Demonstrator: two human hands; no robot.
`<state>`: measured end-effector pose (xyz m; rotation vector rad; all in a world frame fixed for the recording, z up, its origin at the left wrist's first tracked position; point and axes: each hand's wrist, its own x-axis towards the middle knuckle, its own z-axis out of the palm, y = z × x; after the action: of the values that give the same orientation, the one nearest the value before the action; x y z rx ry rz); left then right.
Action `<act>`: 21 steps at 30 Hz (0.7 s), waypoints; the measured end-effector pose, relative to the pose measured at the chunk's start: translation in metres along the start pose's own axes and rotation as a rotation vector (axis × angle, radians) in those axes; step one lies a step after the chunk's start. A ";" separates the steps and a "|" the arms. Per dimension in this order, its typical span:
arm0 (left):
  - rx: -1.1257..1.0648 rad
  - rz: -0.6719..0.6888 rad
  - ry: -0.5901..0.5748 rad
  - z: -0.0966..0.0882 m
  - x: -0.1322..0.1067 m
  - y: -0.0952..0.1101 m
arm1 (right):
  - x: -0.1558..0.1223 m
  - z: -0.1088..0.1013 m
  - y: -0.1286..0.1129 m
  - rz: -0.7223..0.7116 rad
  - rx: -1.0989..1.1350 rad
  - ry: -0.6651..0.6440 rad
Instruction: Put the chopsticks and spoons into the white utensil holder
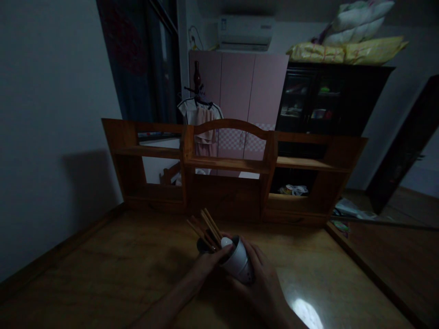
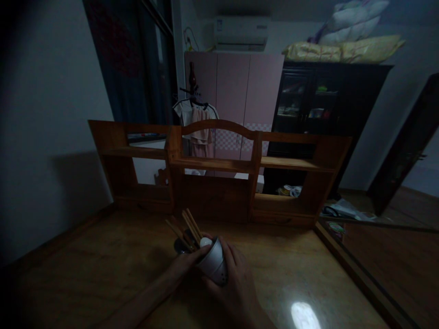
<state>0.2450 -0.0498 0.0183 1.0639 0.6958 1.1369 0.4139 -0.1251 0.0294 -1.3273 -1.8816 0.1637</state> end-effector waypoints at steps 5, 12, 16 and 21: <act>-0.048 0.045 -0.034 0.007 -0.005 0.009 | 0.001 -0.001 -0.002 0.003 -0.002 0.008; -0.094 -0.007 0.112 0.002 -0.001 0.004 | -0.001 -0.003 -0.006 0.007 -0.002 -0.018; -0.125 -0.001 0.081 0.003 0.000 0.007 | 0.000 -0.004 -0.007 0.018 0.010 -0.026; -0.151 0.003 0.004 0.004 0.000 0.009 | 0.002 -0.005 -0.008 0.016 0.030 -0.017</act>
<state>0.2454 -0.0509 0.0279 0.9354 0.6015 1.1756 0.4114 -0.1286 0.0375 -1.3241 -1.8757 0.2110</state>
